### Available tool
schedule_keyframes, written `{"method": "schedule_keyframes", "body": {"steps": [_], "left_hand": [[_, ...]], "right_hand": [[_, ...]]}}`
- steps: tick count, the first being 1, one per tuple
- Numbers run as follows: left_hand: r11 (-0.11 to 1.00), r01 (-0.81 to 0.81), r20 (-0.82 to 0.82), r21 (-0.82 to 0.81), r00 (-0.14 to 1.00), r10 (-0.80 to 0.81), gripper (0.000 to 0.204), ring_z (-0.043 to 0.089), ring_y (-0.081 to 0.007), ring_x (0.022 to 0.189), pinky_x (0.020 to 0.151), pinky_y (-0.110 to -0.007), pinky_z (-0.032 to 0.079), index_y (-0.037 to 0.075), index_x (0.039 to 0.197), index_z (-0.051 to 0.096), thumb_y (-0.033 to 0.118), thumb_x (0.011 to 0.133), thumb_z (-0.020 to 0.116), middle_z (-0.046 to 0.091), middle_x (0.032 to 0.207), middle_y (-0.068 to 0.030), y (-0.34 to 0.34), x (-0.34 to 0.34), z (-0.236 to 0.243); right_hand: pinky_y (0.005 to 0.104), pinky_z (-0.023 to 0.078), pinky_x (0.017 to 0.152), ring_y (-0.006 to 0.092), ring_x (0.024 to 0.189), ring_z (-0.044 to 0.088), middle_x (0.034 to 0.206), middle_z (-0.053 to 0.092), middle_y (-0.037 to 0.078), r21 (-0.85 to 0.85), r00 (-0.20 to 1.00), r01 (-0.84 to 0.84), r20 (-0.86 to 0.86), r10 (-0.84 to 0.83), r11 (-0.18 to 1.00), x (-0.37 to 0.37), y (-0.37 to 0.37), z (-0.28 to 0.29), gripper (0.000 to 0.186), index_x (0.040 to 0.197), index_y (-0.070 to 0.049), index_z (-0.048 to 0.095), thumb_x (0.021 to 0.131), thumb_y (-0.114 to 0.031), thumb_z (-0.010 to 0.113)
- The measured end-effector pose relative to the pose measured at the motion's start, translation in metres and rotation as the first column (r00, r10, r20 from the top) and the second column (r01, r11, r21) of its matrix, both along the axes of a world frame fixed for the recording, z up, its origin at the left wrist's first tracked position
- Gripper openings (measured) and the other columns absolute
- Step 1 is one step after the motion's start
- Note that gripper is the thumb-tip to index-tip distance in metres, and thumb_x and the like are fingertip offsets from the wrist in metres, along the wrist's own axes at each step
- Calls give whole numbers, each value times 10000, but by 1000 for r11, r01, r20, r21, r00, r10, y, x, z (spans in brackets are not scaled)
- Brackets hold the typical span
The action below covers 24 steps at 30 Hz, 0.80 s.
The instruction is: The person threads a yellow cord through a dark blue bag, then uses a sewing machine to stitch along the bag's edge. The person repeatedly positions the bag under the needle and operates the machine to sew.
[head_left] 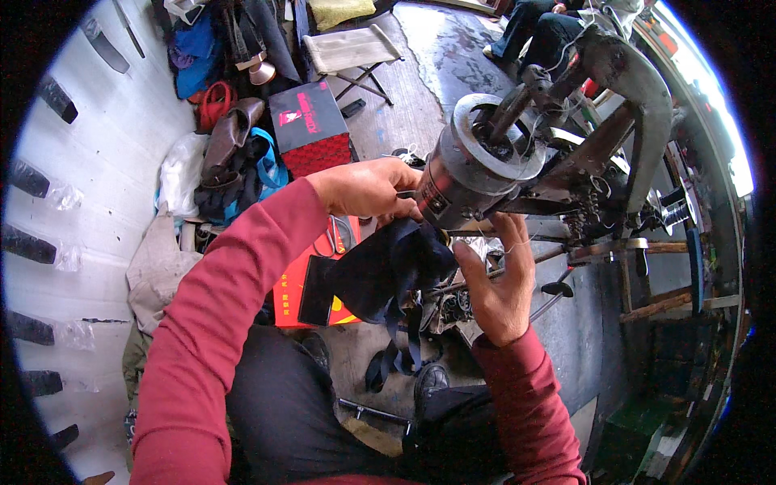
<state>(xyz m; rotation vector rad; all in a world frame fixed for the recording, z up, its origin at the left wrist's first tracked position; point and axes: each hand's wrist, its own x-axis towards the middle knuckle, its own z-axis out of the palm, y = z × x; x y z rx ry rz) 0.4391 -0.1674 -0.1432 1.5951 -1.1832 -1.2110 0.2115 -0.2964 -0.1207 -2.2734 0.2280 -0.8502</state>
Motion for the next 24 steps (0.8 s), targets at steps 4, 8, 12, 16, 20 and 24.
{"method": "schedule_keyframes", "body": {"steps": [4, 8, 12, 16, 20, 24], "left_hand": [[999, 36, -48, -7, 998, -36, 258, 586, -86, 702, 624, -264, 512, 131, 1251, 686, 131, 999, 634, 678, 931, 25, -3, 3, -2], [995, 75, -104, -59, 991, -81, 226, 605, -83, 732, 666, -271, 532, 117, 1211, 694, 139, 991, 648, 700, 965, 21, -3, 5, -1], [994, 102, -243, -36, 964, -108, 175, 568, -61, 783, 683, -269, 471, 86, 1099, 719, 169, 978, 624, 664, 901, 70, -2, 3, 0], [993, 119, -168, -13, 979, -120, 201, 605, -76, 790, 693, -286, 509, 79, 1116, 710, 161, 950, 632, 685, 928, 48, -4, 6, 3], [986, 161, -109, 40, 982, -155, 238, 635, -101, 808, 688, -305, 549, 77, 1179, 699, 183, 969, 668, 710, 974, 8, -9, 11, 7], [985, 154, -74, 83, 986, -148, 232, 631, -116, 789, 686, -316, 553, 70, 1169, 703, 181, 968, 669, 711, 946, -9, -15, 11, 8]], "right_hand": [[355, 490, 872, 283, 958, 647, 1034, 646, 146, 292, 1000, 29, -12, -26, 956, 7, 3, -5, 251, 1100, 16, 655, 859, -23, 715], [334, 486, 875, 250, 947, 646, 1011, 660, 131, 351, 999, 5, 38, -20, 936, -1, 6, -1, 212, 1071, 26, 664, 860, 12, 675], [423, 461, 954, 350, 1063, 591, 1152, 619, 194, 2, 968, -252, 0, 252, 968, -15, 26, 2, 549, 1341, 42, 620, 792, 14, 643], [451, 438, 983, 367, 1084, 578, 1137, 634, 171, -90, 946, -277, -198, 255, 957, -16, 23, 2, 633, 1366, -1, 614, 738, -24, 684], [399, 474, 954, 333, 1053, 623, 1073, 675, 152, -111, 996, -52, -79, 43, 992, -18, -25, 5, 343, 1139, -26, 724, 802, 19, 676], [409, 505, 918, 323, 1061, 656, 1165, 700, 150, -178, 966, 134, -196, -169, 975, -10, -81, -4, 283, 1132, -46, 721, 849, -54, 710]]}}
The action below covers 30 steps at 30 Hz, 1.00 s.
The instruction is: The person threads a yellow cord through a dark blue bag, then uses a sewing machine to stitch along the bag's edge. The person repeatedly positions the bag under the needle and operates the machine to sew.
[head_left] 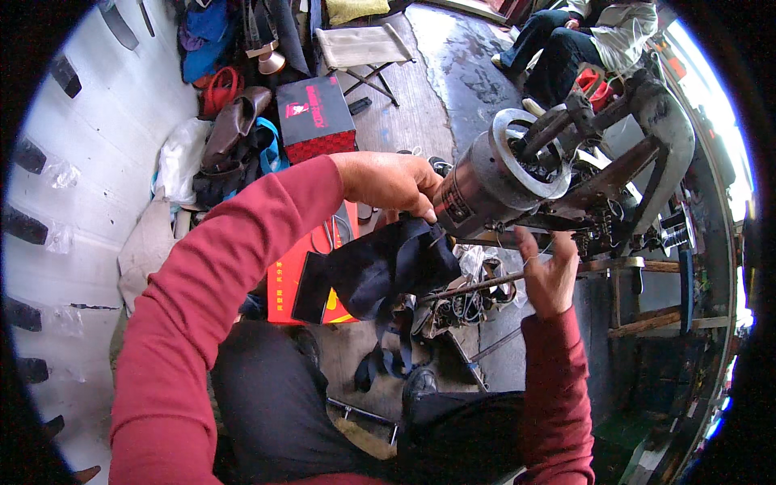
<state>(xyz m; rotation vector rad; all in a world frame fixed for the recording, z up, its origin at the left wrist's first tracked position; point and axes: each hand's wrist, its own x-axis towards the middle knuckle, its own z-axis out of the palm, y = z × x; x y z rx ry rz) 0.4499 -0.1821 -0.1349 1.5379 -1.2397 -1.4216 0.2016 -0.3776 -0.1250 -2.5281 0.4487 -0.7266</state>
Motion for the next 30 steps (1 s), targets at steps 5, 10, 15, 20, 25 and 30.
{"method": "schedule_keyframes", "body": {"steps": [5, 10, 15, 20, 25, 30], "left_hand": [[996, 11, 87, -89, 996, -4, 175, 659, -150, 715, 638, -327, 559, 10, 1050, 713, 80, 911, 635, 711, 872, -37, -2, 1, 3], [998, 24, 181, -53, 983, -14, 110, 662, -163, 677, 602, -331, 561, -11, 916, 704, 28, 846, 628, 671, 753, -48, 1, 2, 5], [996, -41, 256, -81, 965, 61, 229, 661, -176, 735, 643, -346, 563, -1, 1060, 669, 39, 836, 641, 683, 839, -70, -1, 4, 4], [993, -32, 273, -112, 960, 62, 237, 660, -170, 772, 678, -345, 559, 5, 1070, 676, 29, 838, 637, 688, 872, -68, 1, 5, 4], [991, -35, 299, -132, 951, 73, 246, 659, -164, 808, 713, -343, 555, 10, 1080, 683, 19, 839, 633, 693, 905, -66, 4, 9, 3], [988, -38, 334, -152, 939, 88, 257, 658, -159, 845, 748, -342, 551, 16, 1090, 690, 9, 841, 629, 698, 938, -64, 5, 13, 2]], "right_hand": [[517, 506, 886, 437, 989, 641, 1045, 665, 217, -520, 952, -214, -302, 56, 827, 27, -54, -22, 188, 1027, -45, 681, 890, -154, 614], [532, 496, 944, 441, 1027, 634, 1090, 666, 232, -667, 978, -171, -203, 44, 725, 28, -71, -59, 226, 1053, -44, 689, 873, -169, 632], [433, 580, 845, 326, 1019, 697, 1211, 695, 136, -441, 998, -51, -54, 30, 896, 27, -99, -75, 501, 1277, -97, 663, 797, -210, 751], [403, 510, 703, 292, 847, 662, 985, 696, 123, -380, 989, 37, 146, 21, 924, 10, -95, -48, 93, 918, -54, 666, 835, -88, 689], [326, 515, 756, 231, 820, 667, 918, 708, 92, 36, 980, 196, -46, -195, 980, -43, -48, 15, 121, 1032, 10, 675, 920, -36, 666], [265, 515, 730, 138, 835, 653, 966, 706, 65, 12, 904, 366, 234, -359, 930, -119, -62, 52, 194, 1166, -31, 684, 974, -43, 661]]}}
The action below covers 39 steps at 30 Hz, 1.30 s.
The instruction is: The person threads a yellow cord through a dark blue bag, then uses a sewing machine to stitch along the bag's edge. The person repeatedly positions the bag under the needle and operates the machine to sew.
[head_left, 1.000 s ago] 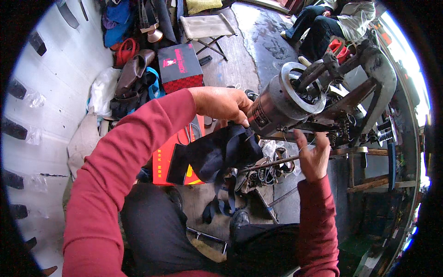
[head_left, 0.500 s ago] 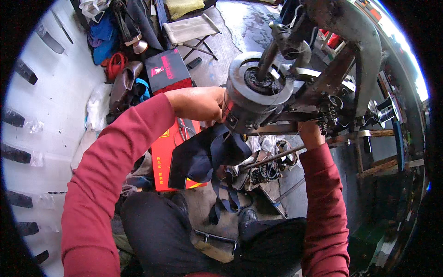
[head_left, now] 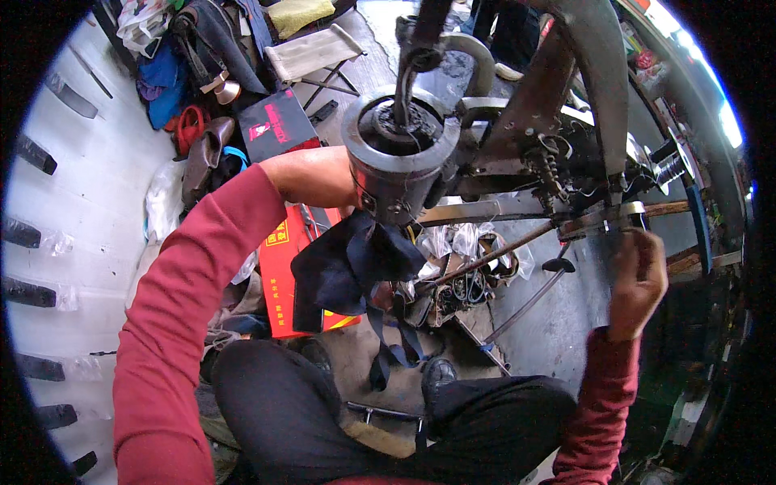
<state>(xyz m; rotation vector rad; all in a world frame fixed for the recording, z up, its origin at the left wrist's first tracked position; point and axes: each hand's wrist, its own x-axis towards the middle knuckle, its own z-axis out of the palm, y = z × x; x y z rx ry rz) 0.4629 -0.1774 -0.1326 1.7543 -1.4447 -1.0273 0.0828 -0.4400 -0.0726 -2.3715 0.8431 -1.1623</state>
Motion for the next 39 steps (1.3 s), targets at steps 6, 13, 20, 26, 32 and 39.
{"method": "schedule_keyframes", "body": {"steps": [6, 13, 20, 26, 32, 39], "left_hand": [[1000, -10, 50, -23, 999, 12, 271, 657, -152, 889, 790, -340, 547, 22, 1102, 698, -3, 843, 623, 704, 977, -62, 2, 4, -2], [999, -20, 128, -47, 991, 26, 290, 656, -144, 940, 839, -338, 541, 30, 1116, 708, -17, 845, 617, 711, 1023, -60, 5, 13, -2], [997, -15, 188, -77, 982, 29, 310, 655, -136, 991, 888, -336, 536, 38, 1130, 717, -31, 847, 611, 718, 1069, -57, 6, 17, -1], [990, -20, 244, -142, 968, 55, 329, 654, -130, 1035, 929, -334, 531, 45, 1143, 726, -43, 849, 606, 724, 1108, -55, 14, 16, -4], [907, -138, 145, -398, 967, 211, 339, 649, -109, 1045, 940, -316, 527, 39, 1155, 725, -55, 854, 601, 725, 1118, -47, 24, -33, -3], [751, -554, -118, -358, 825, 552, 227, 594, -58, 889, 815, -224, 497, 9, 1159, 601, 1, 933, 621, 643, 997, -16, 51, -88, 4]], "right_hand": [[416, 532, 748, 331, 880, 705, 1006, 721, 170, -203, 918, 95, -360, -164, 975, -30, -91, -5, 301, 1254, -49, 629, 989, -187, 670], [503, 522, 799, 462, 961, 678, 992, 712, 243, -83, 898, 119, -415, -143, 989, -26, -112, -23, 221, 1116, -53, 632, 989, -181, 505], [483, 517, 804, 469, 963, 666, 1012, 695, 261, -137, 907, 187, -357, -225, 973, -24, -116, -28, 215, 1120, -38, 618, 983, -158, 503], [447, 520, 848, 408, 969, 692, 1047, 713, 233, -89, 924, 168, -334, -188, 982, -27, -122, -31, 253, 1194, -25, 630, 1002, -166, 543], [413, 521, 897, 356, 1032, 702, 1122, 722, 206, -42, 897, 243, -371, -241, 969, -31, -127, -32, 321, 1290, -43, 624, 1029, -218, 560], [378, 517, 918, 289, 1025, 705, 1122, 730, 172, 13, 928, 219, -312, -204, 976, -43, -119, -42, 359, 1317, -46, 602, 1030, -261, 596]]}}
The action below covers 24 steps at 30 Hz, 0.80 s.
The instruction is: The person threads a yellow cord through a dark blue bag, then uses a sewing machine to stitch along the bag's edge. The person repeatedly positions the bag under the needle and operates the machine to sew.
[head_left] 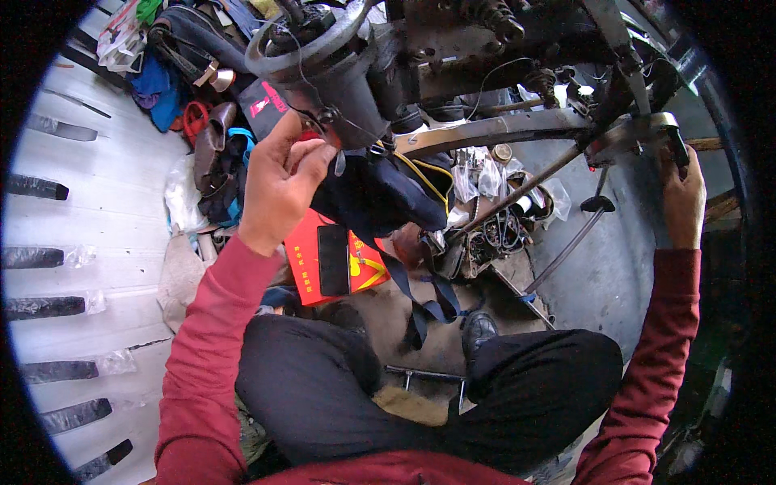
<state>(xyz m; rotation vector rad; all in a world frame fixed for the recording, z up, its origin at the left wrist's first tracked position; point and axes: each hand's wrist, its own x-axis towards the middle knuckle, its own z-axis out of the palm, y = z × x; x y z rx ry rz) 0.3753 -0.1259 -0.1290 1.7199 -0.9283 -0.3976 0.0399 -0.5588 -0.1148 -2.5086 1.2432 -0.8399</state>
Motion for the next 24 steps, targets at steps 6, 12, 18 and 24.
{"method": "schedule_keyframes", "body": {"steps": [6, 12, 18, 24], "left_hand": [[989, -50, 140, -140, 988, 69, 186, 594, -92, 857, 852, -284, 524, 17, 1054, 599, 48, 925, 729, 638, 985, -35, -1, -18, -10], [978, -76, 202, -195, 973, 116, 234, 655, -102, 875, 821, -288, 531, 26, 1115, 689, 64, 906, 788, 730, 991, -42, -12, -25, -16], [962, -137, 82, -236, 984, 160, 225, 657, -96, 910, 867, -293, 528, 39, 1130, 724, 50, 914, 787, 751, 1031, -19, -18, -27, -23], [959, -149, 97, -241, 980, 176, 230, 648, -96, 951, 909, -292, 515, 38, 1118, 735, 33, 898, 801, 749, 1082, -9, -18, -24, -28]], "right_hand": [[368, 517, 919, 270, 1019, 704, 1115, 733, 161, -13, 994, -75, 80, 76, 997, -4, 5, -10, 324, 1294, -49, 607, 1015, -214, 616], [366, 515, 938, 247, 1055, 695, 1156, 730, 147, -26, 996, -51, 67, 52, 998, -8, 4, -14, 328, 1303, -49, 608, 990, -148, 604], [367, 515, 946, 249, 1067, 696, 1174, 730, 156, -22, 997, -43, 66, 44, 999, -5, 9, -15, 343, 1316, -38, 606, 989, -142, 597], [358, 523, 931, 232, 1049, 701, 1152, 741, 134, 5, 994, -45, 96, 45, 999, -3, 12, -16, 314, 1286, -46, 629, 1004, -184, 633]]}}
